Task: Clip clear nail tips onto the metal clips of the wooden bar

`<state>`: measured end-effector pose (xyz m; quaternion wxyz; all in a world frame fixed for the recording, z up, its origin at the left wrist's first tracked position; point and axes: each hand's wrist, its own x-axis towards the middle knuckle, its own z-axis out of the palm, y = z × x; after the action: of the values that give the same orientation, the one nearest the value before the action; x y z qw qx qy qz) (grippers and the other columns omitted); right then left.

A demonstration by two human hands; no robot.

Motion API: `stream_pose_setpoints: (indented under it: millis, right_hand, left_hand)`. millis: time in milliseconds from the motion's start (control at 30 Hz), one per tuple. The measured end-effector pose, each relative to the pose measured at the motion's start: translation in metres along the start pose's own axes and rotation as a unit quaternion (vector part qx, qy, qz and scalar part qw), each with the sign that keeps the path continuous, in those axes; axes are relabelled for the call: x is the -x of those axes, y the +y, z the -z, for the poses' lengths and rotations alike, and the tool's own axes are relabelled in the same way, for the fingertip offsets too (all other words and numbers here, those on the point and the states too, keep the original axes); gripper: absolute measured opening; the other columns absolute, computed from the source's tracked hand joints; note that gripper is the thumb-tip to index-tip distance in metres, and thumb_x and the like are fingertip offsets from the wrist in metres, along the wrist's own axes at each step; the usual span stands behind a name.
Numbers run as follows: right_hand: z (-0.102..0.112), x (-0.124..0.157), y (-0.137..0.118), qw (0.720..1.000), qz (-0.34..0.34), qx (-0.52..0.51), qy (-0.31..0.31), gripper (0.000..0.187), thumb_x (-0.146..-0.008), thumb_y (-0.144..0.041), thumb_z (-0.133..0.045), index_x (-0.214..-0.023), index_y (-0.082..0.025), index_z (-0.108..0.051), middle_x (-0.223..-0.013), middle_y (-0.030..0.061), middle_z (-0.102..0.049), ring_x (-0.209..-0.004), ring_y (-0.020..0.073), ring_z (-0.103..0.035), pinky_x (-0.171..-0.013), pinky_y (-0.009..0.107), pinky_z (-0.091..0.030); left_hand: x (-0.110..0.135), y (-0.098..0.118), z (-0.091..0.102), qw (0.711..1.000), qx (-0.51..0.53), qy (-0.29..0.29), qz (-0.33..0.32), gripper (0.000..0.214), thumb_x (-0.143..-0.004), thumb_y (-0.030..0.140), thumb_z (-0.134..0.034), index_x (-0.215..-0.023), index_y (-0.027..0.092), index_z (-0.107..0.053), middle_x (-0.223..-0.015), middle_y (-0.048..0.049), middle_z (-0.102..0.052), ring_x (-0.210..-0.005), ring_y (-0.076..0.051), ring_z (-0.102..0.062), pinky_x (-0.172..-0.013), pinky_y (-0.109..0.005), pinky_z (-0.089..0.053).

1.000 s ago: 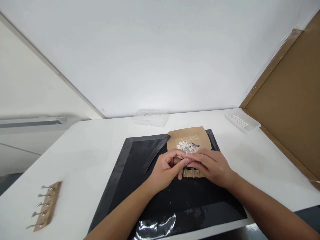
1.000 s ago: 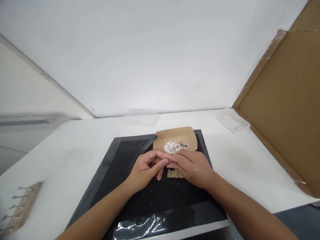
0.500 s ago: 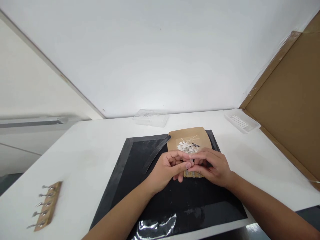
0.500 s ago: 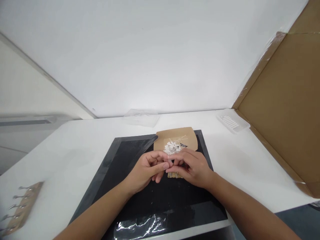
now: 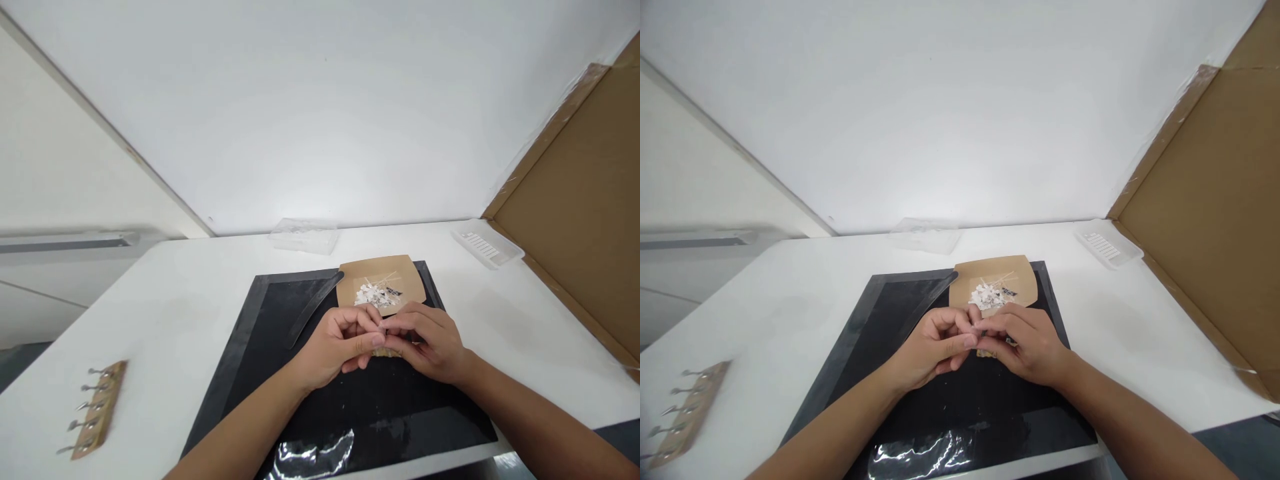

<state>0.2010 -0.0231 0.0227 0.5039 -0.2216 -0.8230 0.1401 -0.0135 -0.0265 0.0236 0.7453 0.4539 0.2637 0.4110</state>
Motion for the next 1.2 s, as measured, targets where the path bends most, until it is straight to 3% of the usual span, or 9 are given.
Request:
stream_pose_setpoints:
  millis: [133,400,667,800,933,1200]
  right_hand:
    - [-0.001,0.002,-0.001,1.000,0.004,0.020,-0.001,0.035,-0.099,-0.020,-0.077,-0.132,-0.021,-0.065,-0.088,0.0014,-0.075,-0.076,0.0122,-0.069,-0.072,0.023,-0.061]
    - [0.000,0.000,0.000,0.996,0.040,0.077,-0.010,0.029,-0.101,-0.017,-0.073,-0.129,-0.019,-0.066,-0.099,0.0057,-0.080,-0.085,0.0144,-0.075,-0.077,0.025,-0.063]
    - [0.000,-0.002,-0.002,1.000,-0.026,-0.008,0.015,0.014,-0.100,-0.017,-0.074,-0.113,-0.022,-0.073,-0.090,0.0028,-0.074,-0.077,0.0129,-0.071,-0.069,0.023,-0.061]
    - [-0.002,-0.001,0.000,0.999,-0.019,-0.018,0.028,0.027,-0.097,-0.016,-0.077,-0.123,-0.024,-0.071,-0.095,0.0031,-0.077,-0.076,0.0129,-0.071,-0.067,0.023,-0.061]
    - [-0.001,-0.001,0.002,1.000,0.022,0.002,-0.003,0.039,-0.100,-0.017,-0.073,-0.138,-0.025,-0.066,-0.101,0.0032,-0.079,-0.082,0.0124,-0.074,-0.073,0.023,-0.061]
    - [0.007,-0.006,-0.001,0.998,0.001,-0.013,-0.056,0.027,-0.102,-0.025,-0.074,-0.128,-0.024,-0.071,-0.091,0.0014,-0.075,-0.074,0.0113,-0.069,-0.067,0.022,-0.057]
  left_hand:
    - [-0.001,-0.001,0.000,0.999,-0.024,0.027,-0.012,0.020,-0.082,0.027,-0.091,-0.079,0.013,-0.078,-0.091,-0.0007,-0.063,-0.048,-0.001,-0.058,-0.034,-0.008,-0.033]
    - [-0.002,-0.004,0.000,0.998,-0.043,0.038,-0.013,0.022,-0.081,0.028,-0.092,-0.075,0.013,-0.078,-0.077,0.0036,-0.056,-0.046,-0.001,-0.054,-0.033,-0.008,-0.033]
    - [0.000,-0.003,-0.002,0.998,-0.036,0.043,-0.013,0.022,-0.079,0.031,-0.093,-0.081,0.013,-0.080,-0.080,0.0016,-0.060,-0.042,-0.001,-0.053,-0.031,-0.010,-0.031]
    - [0.000,0.000,-0.004,0.998,-0.048,0.032,-0.029,0.021,-0.083,0.032,-0.090,-0.085,0.013,-0.079,-0.086,-0.0003,-0.063,-0.042,-0.001,-0.054,-0.030,-0.010,-0.033]
    - [0.001,0.001,-0.004,0.997,-0.076,0.019,-0.006,0.029,-0.084,0.036,-0.088,-0.082,0.011,-0.074,-0.082,0.0011,-0.060,-0.043,-0.001,-0.055,-0.031,-0.009,-0.035]
    - [0.003,0.006,-0.005,0.991,-0.131,0.004,0.018,0.031,-0.084,0.034,-0.089,-0.080,0.012,-0.068,-0.082,0.0033,-0.059,-0.043,-0.001,-0.056,-0.032,-0.009,-0.043]
